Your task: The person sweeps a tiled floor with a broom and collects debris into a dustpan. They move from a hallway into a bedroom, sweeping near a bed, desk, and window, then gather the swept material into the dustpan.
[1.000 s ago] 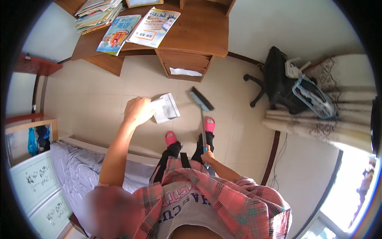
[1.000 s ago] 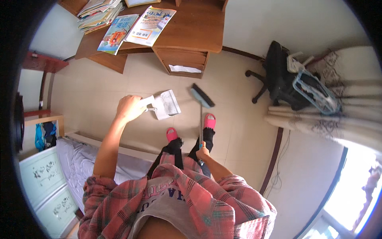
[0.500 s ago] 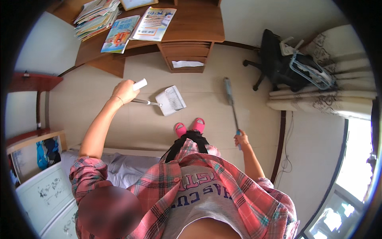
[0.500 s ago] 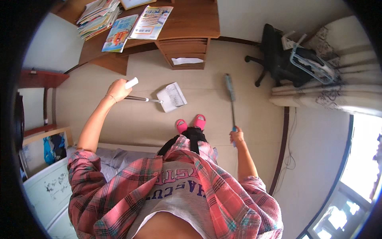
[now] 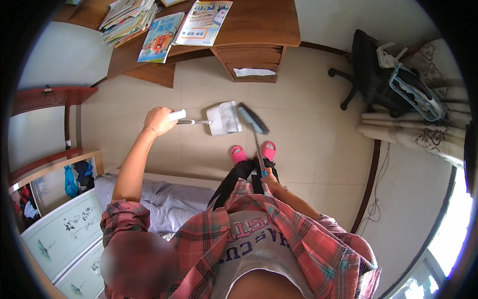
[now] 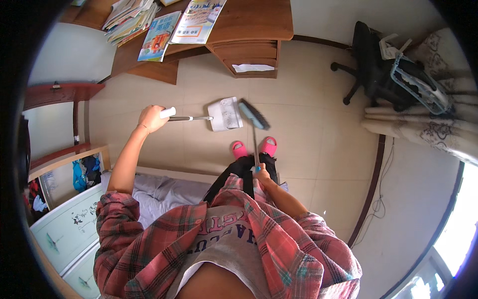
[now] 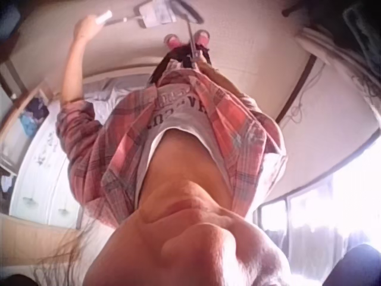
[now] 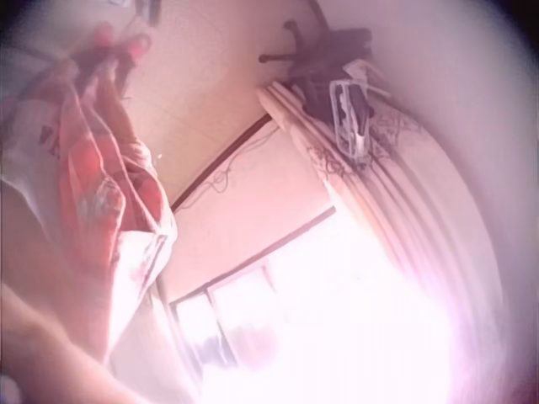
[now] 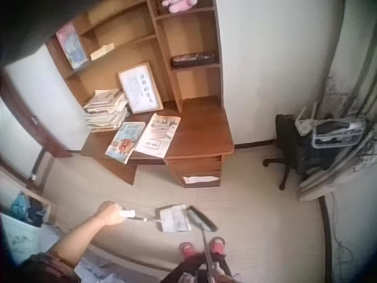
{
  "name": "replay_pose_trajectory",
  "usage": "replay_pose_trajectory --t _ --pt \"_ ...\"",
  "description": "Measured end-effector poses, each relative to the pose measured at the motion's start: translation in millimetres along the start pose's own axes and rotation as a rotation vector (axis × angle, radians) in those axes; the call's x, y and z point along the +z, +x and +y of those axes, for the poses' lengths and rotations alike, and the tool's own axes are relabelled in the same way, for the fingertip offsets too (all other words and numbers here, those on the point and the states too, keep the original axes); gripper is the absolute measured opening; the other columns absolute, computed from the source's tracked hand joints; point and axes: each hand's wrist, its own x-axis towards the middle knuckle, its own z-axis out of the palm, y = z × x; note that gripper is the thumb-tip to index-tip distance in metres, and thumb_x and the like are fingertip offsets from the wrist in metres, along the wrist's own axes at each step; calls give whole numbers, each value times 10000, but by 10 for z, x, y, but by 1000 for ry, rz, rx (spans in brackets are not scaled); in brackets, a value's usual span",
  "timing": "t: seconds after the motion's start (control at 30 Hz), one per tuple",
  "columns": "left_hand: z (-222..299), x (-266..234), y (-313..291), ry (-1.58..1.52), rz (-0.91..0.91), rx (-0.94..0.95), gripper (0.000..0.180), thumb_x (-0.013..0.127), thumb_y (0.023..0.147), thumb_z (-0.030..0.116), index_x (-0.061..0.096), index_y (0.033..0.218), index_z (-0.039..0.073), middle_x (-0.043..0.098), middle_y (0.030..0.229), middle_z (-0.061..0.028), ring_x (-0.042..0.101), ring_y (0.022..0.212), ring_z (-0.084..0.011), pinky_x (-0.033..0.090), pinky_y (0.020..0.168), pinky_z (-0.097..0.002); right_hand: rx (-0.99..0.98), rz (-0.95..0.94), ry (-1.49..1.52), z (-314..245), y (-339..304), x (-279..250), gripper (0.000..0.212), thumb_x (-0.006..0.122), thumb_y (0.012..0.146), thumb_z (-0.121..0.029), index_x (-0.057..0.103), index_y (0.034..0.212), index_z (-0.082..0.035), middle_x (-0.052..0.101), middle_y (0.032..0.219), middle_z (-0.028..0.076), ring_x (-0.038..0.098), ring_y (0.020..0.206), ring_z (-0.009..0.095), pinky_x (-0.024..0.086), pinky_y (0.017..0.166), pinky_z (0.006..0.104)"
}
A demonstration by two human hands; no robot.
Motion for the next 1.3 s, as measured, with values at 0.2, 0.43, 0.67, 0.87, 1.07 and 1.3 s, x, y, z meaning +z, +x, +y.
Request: replay_pose_trajectory --t 0.2,0.43,0.67,0.87,1.07,1.3 --pt "-251 -91 42 20 -16 -31 155 500 655 173 608 685 67 583 674 -129 550 634 -295 444 605 -359 200 -141 380 -1011 -662 -944 627 515 616 53 351 1202 -97 490 531 81 440 374 144 369 328 283" --pt "-1111 -54 -163 -163 29 -38 149 509 659 153 598 694 39 574 663 -150 549 620 -308 444 597 -370 263 304 438 -782 -660 -1062 604 501 642 50 387 1181 -198 445 483 66 407 324 143 340 270 290" --pt "-2315 66 -217 -211 169 9 160 542 655 163 595 715 25 570 650 -157 551 613 -316 443 581 -371 292 617 519 -883 493 -1012 353 440 660 34 316 977 -58 430 499 74 404 323 147 320 245 285" --pt "-2641 145 -144 -177 86 -1 153 557 653 180 612 722 54 578 665 -150 559 630 -310 446 584 -370 451 432 716 -1203 1103 947 659 176 710 -650 426 607 -50 403 475 74 431 433 218 362 419 410" --pt "-2455 10 -2 -172 42 36 177 525 667 197 610 711 48 581 645 -140 560 611 -309 451 580 -368 101 363 -51 -1315 345 2563 566 508 635 -47 270 1138 -154 522 594 125 523 422 223 433 393 340" --pt "-2692 -52 76 -138 91 -7 181 511 674 193 605 720 45 582 665 -148 557 622 -315 447 586 -375 243 26 436 -1996 -469 1783 618 487 626 44 379 1195 -171 461 496 67 403 332 140 323 280 285"
